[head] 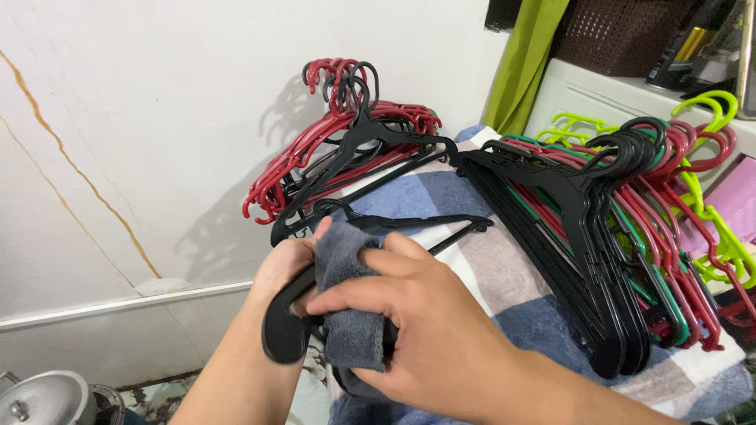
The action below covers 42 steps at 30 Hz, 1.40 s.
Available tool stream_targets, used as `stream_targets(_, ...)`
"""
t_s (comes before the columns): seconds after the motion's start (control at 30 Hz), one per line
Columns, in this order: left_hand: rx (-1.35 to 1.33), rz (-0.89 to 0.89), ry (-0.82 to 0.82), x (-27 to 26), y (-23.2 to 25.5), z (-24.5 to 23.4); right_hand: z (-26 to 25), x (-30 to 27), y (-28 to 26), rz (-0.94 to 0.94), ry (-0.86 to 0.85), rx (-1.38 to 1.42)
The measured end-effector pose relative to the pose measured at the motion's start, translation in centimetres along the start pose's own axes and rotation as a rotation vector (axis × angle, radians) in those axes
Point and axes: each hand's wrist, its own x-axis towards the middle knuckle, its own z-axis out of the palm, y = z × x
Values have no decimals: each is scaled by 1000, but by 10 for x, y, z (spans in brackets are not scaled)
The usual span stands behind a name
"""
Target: The person wipes a black plastic hanger with a gray cloth, rotating it to clean multiple surfaces. The person then places the hanger back onto a pile of other hangers and repeats the process with another hanger.
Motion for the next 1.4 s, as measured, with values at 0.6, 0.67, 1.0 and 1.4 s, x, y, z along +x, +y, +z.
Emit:
stream_targets(0.6,831,352,24,-87,42,129,-71,166,75,380,165,393)
stream_targets(0.67,787,471,-3,-79,47,123,-57,161,76,564,128,553)
stream_targets(1.0,202,511,-211,-51,48,98,-13,136,66,96,558,232)
stream_targets(1.4,42,424,-267,-17,73,84,20,98,40,91,260,-86)
